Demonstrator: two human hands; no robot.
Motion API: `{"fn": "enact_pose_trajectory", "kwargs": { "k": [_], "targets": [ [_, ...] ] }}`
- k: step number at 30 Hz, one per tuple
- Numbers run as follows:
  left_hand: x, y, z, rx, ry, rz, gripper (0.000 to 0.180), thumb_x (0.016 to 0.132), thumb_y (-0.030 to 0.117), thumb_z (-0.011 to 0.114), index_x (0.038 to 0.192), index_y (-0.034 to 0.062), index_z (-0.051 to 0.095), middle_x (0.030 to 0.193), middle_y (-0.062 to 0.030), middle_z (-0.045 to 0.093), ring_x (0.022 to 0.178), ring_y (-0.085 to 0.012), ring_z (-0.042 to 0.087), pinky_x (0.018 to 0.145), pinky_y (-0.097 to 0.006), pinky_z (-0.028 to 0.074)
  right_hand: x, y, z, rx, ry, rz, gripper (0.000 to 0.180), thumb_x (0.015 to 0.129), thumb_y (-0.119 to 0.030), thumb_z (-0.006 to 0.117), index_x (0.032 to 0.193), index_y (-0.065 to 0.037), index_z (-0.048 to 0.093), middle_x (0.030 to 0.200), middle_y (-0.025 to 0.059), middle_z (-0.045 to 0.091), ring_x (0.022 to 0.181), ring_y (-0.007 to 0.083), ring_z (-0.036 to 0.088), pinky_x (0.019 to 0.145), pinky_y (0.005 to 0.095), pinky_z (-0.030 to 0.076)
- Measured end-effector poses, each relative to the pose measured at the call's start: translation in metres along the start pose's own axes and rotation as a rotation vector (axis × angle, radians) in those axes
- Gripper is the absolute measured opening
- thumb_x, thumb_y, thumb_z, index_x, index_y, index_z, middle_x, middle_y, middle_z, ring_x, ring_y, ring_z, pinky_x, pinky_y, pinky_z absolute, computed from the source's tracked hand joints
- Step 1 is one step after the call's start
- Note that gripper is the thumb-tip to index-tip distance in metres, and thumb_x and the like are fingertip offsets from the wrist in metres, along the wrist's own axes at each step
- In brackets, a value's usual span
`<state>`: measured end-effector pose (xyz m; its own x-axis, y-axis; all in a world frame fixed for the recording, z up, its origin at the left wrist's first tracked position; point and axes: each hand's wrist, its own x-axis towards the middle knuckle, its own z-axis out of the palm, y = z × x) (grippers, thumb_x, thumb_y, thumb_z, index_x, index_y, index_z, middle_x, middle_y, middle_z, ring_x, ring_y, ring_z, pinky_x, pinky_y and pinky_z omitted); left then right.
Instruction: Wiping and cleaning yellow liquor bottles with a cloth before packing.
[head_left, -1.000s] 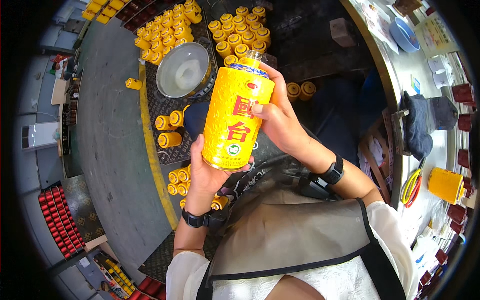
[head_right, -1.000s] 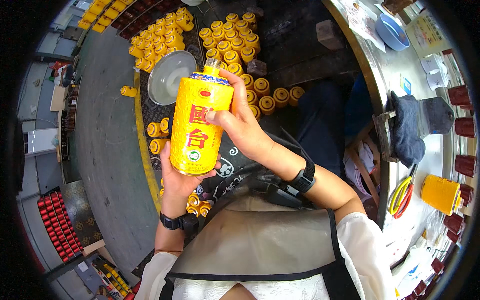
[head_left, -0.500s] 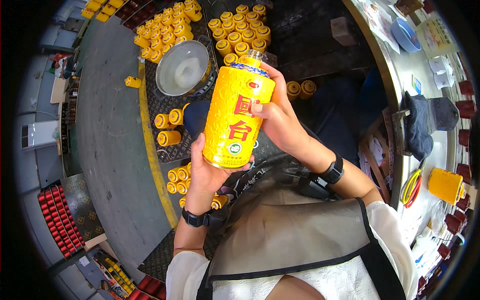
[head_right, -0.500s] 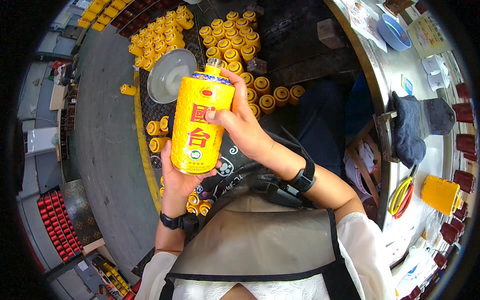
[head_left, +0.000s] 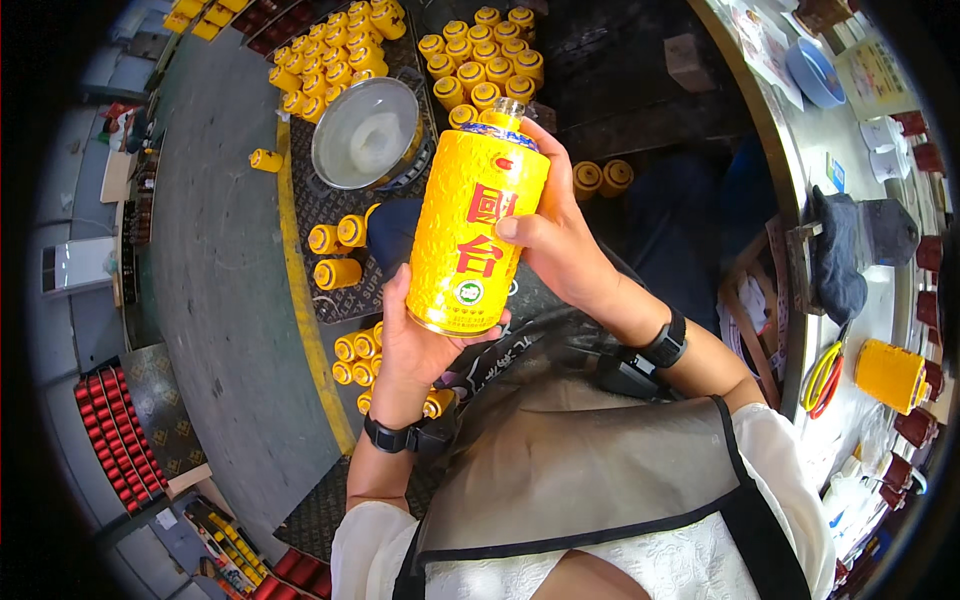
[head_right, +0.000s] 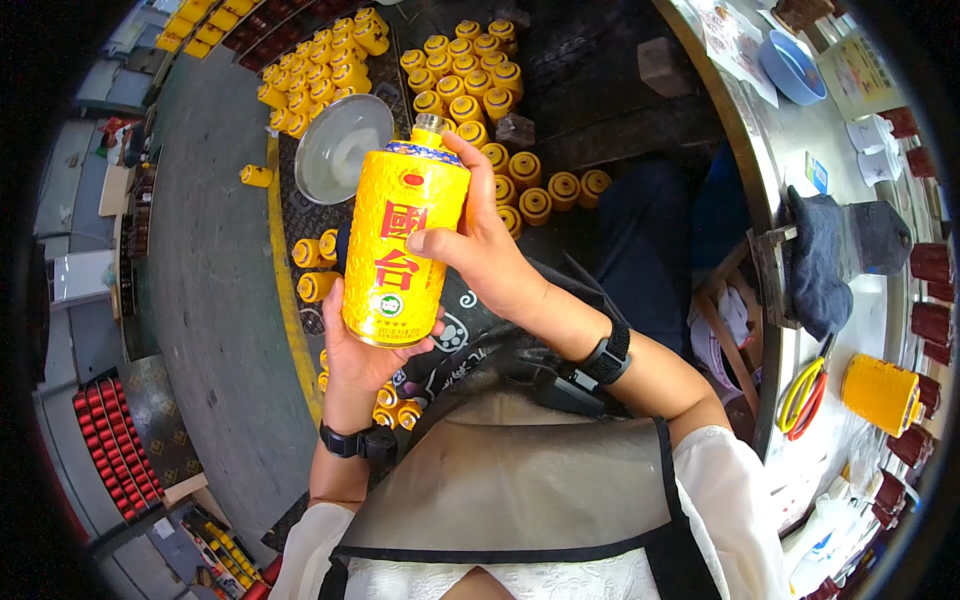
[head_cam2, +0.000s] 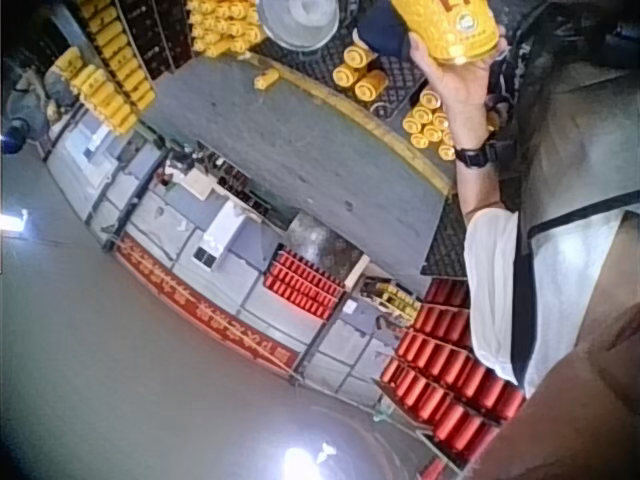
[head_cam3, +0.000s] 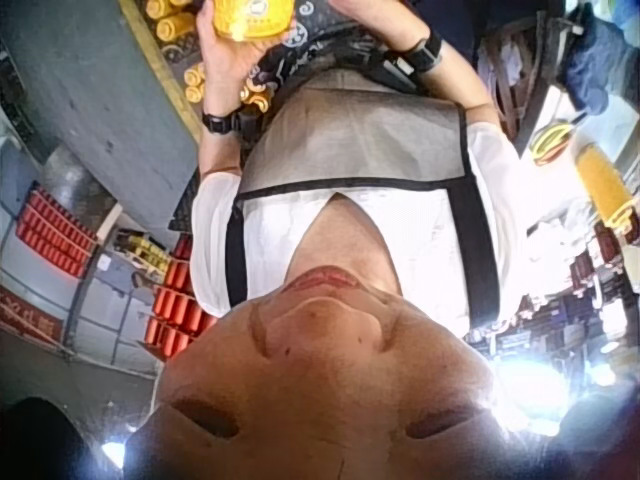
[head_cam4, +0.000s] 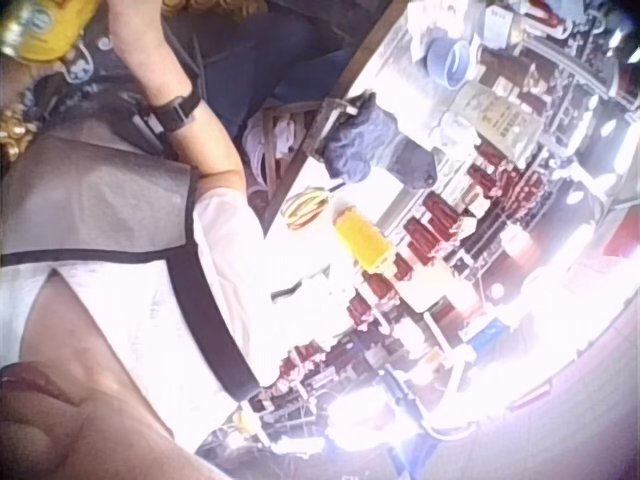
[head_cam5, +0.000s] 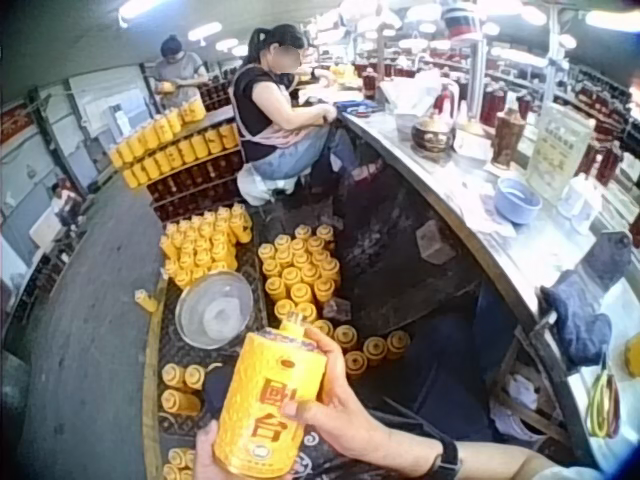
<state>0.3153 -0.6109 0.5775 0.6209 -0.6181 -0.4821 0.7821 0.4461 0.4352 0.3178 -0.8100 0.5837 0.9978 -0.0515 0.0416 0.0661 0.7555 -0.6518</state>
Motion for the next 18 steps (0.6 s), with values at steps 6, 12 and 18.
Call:
{"fn": "enact_pose_trajectory", "kwargs": {
  "k": [6, 12, 18],
  "targets": [
    [0.002, 0.0, -0.005, -0.115, -0.073, -0.034, 0.093, 0.089, 0.074, 0.039, 0.142, -0.0022, 0.039, 0.119, -0.0394, 0.055, 0.098, -0.051, 0.064, 0.073, -0.05, 0.062, -0.003, 0.014, -0.001, -0.076, 0.02, -0.055, 0.097, 0.078, -0.007, 0.075, 0.15, -0.012, 0.01, 0.137, 0.014, 0.042, 0.127, 0.025, 0.049, 0.106, 0.0405, 0.042],
    [0.0, 0.009, 0.004, 0.267, 0.053, 0.155, 0.065, 0.099, 0.047, 0.045, 0.145, 0.0014, 0.04, 0.137, -0.0172, 0.055, 0.122, -0.0326, 0.057, 0.103, -0.045, 0.048, -0.003, 0.01, -0.002, -0.09, -0.009, 0.019, 0.107, 0.073, -0.009, 0.082, 0.149, -0.01, 0.007, 0.135, 0.015, 0.043, 0.123, 0.0243, 0.052, 0.103, 0.0415, 0.046],
    [0.004, 0.03, 0.04, 0.943, 0.198, 0.89, 0.061, 0.083, -0.005, 0.066, 0.14, -0.0044, 0.043, 0.139, -0.0155, 0.051, 0.131, -0.0257, 0.049, 0.113, -0.04, 0.035, -0.007, 0.019, 0.003, -0.184, -0.042, 0.036, 0.112, 0.069, -0.005, 0.084, 0.149, -0.009, 0.006, 0.136, 0.0169, 0.044, 0.124, 0.0249, 0.051, 0.104, 0.0418, 0.045]
  ]
}}
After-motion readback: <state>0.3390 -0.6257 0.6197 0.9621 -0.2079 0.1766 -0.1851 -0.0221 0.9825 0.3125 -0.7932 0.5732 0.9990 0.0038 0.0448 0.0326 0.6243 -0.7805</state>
